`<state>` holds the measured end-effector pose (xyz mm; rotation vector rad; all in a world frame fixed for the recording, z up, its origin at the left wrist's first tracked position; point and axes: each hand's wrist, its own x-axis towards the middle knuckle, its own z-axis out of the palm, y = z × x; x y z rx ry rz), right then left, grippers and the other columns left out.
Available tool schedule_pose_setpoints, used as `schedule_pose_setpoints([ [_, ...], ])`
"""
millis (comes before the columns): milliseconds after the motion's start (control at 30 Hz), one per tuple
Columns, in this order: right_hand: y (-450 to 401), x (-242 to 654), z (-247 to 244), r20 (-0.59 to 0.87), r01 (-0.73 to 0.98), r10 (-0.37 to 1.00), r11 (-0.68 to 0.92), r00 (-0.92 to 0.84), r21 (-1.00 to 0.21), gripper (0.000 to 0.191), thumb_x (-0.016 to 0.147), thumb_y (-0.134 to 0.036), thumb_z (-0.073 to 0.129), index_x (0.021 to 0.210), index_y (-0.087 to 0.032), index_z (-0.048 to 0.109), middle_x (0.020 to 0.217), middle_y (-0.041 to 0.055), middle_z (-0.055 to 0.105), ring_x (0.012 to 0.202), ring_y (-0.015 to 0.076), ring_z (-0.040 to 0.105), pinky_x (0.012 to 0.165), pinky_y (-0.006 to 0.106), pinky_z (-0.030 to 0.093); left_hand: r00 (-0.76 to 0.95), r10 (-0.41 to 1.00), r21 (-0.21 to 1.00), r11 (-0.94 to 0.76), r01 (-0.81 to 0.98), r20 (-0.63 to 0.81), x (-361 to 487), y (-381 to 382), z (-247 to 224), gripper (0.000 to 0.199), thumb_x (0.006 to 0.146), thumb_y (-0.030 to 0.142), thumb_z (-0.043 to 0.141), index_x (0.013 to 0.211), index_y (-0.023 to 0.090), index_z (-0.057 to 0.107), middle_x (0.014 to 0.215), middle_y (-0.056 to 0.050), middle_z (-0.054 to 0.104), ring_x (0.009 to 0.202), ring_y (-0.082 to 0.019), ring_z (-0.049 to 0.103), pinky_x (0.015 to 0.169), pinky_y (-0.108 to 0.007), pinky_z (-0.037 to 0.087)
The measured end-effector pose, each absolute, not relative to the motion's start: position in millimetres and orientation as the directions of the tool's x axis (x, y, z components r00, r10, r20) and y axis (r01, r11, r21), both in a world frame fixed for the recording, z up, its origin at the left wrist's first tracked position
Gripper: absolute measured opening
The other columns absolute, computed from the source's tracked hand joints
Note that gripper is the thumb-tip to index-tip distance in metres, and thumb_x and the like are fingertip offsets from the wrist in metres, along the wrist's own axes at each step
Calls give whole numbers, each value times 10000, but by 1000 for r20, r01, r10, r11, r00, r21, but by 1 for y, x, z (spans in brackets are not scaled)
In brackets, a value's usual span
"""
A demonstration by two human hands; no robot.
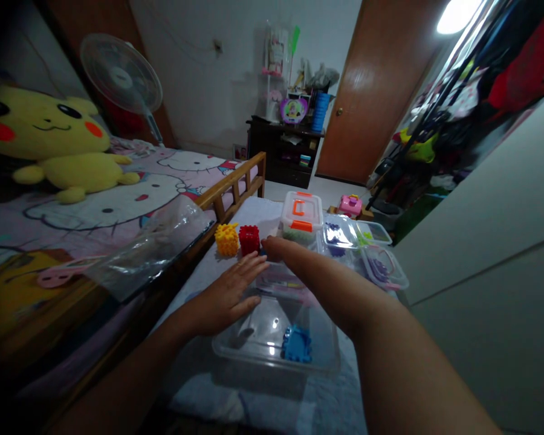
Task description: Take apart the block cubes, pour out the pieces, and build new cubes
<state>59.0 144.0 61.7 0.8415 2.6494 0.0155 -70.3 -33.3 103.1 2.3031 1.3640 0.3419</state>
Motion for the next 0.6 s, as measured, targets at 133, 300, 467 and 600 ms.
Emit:
schedule_pose_setpoints([
  [133,140,60,84,-365,605,607,785,-706,137,395,770,-211,737,1123,-57,648,1123,201,698,1018,268,690,800,289,533,485,874,462,-431,775,2,-70,-33,102,629,938,316,519,1515,138,341,1638,-134,253,1532,-257,137,1238,-485,174],
  [300,122,82,144,-295,675,671,730,-680,103,552,697,-245,781,1190,-77,597,1200,191,660,1047,267,656,832,306,504,505,862,472,-463,751,42,-73,-32,97,593,942,330,520,1494,171,372,1633,-124,274,1527,-270,159,1223,-506,215],
  [467,78,116,202,-295,669,623,739,-724,-80,570,691,-285,766,1210,-145,574,1135,115,665,984,240,629,826,327,474,504,857,527,-477,703,104,-76,-31,88,592,952,323,515,1498,161,355,1631,-129,277,1532,-262,138,1230,-500,201],
  [600,42,130,201,-419,618,505,762,-755,-194,594,687,-292,771,1226,-153,562,1131,105,652,967,229,613,831,333,470,492,861,560,-472,681,128,-74,-28,83,588,951,321,516,1496,165,357,1616,-136,311,1525,-272,172,1227,-510,212],
])
